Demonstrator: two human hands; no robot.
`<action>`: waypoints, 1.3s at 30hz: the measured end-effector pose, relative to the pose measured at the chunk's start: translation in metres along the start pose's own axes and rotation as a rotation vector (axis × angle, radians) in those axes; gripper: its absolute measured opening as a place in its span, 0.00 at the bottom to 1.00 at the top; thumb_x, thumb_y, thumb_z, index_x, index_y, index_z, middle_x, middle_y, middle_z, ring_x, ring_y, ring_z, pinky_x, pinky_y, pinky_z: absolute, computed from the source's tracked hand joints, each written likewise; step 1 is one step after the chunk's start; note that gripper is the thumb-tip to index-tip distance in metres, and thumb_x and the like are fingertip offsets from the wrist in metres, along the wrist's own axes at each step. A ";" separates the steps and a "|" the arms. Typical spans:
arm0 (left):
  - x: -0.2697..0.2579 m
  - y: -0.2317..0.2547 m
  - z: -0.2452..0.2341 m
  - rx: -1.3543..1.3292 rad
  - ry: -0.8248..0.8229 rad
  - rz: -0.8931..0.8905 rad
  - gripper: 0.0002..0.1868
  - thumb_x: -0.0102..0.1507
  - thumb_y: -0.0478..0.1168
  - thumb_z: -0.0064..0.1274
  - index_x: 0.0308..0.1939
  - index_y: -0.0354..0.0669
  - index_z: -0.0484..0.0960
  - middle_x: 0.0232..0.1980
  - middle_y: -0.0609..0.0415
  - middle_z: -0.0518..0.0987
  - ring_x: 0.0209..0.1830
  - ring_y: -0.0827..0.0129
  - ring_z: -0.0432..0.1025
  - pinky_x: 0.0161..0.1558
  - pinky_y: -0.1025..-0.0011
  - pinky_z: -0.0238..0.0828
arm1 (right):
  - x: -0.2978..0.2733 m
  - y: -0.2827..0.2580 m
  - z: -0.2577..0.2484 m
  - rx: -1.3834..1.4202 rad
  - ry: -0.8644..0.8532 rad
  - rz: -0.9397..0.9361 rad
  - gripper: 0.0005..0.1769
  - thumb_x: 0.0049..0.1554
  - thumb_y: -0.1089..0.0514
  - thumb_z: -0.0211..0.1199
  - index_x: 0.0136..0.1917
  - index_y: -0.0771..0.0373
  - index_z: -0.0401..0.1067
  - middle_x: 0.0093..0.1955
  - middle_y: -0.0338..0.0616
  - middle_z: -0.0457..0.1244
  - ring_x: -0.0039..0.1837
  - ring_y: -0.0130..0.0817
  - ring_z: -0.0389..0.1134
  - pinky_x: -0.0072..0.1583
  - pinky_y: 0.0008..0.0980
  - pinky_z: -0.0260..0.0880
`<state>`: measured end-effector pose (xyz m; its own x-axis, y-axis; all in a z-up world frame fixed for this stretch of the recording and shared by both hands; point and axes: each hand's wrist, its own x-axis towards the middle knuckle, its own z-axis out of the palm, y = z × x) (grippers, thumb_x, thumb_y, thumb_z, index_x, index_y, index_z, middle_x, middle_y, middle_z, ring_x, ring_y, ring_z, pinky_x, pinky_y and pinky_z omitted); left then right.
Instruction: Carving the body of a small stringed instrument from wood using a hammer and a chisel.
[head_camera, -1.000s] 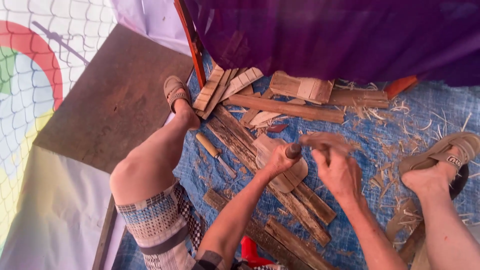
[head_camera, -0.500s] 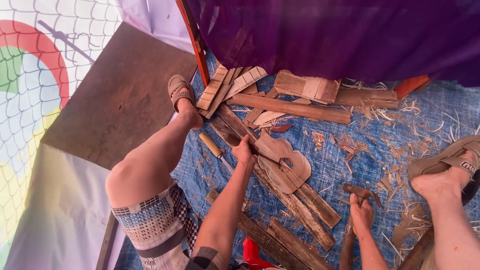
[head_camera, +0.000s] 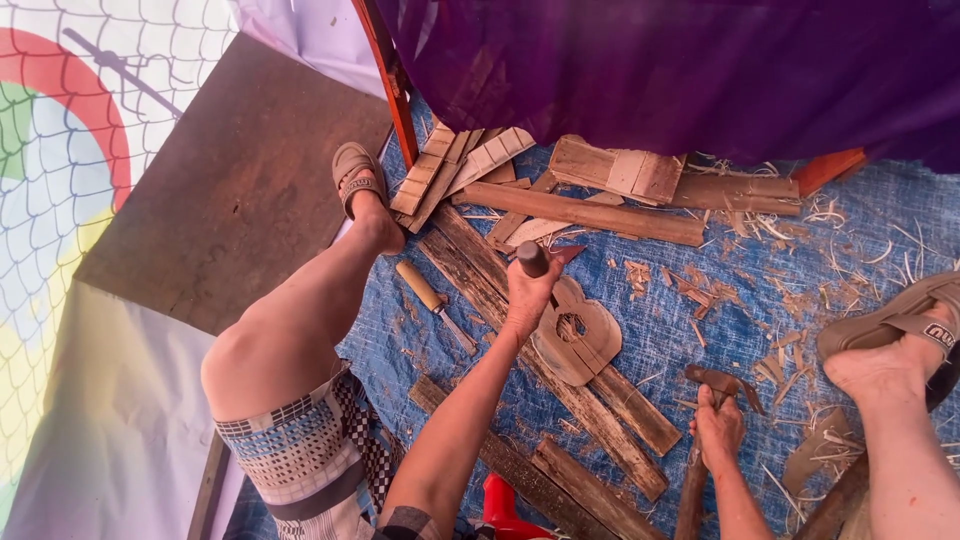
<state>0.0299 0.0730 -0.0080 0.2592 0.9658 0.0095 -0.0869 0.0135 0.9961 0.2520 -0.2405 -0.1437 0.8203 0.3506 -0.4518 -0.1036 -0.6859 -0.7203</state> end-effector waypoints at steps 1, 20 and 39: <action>-0.002 -0.001 0.003 0.000 -0.003 0.001 0.07 0.61 0.37 0.60 0.34 0.42 0.77 0.31 0.59 0.76 0.28 0.74 0.68 0.37 0.75 0.69 | 0.000 -0.002 0.001 0.003 0.002 0.001 0.18 0.71 0.48 0.59 0.49 0.65 0.67 0.32 0.43 0.61 0.27 0.33 0.63 0.28 0.33 0.64; -0.018 -0.045 0.057 0.254 -0.132 0.059 0.09 0.56 0.40 0.61 0.34 0.48 0.76 0.31 0.52 0.79 0.31 0.63 0.75 0.40 0.67 0.73 | -0.021 -0.071 0.010 -0.218 0.035 -0.149 0.19 0.72 0.47 0.56 0.49 0.66 0.68 0.32 0.50 0.63 0.31 0.42 0.67 0.35 0.37 0.69; -0.023 -0.043 0.062 0.437 -0.193 0.017 0.12 0.52 0.46 0.58 0.30 0.52 0.70 0.28 0.47 0.79 0.35 0.44 0.77 0.43 0.51 0.71 | -0.132 -0.326 -0.043 -0.242 0.123 -0.914 0.30 0.70 0.36 0.61 0.38 0.60 0.65 0.30 0.48 0.59 0.39 0.48 0.67 0.43 0.37 0.67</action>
<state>0.0870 0.0347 -0.0461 0.4388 0.8986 0.0013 0.3092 -0.1524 0.9387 0.2016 -0.0904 0.1737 0.5811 0.7563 0.3007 0.7149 -0.2977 -0.6327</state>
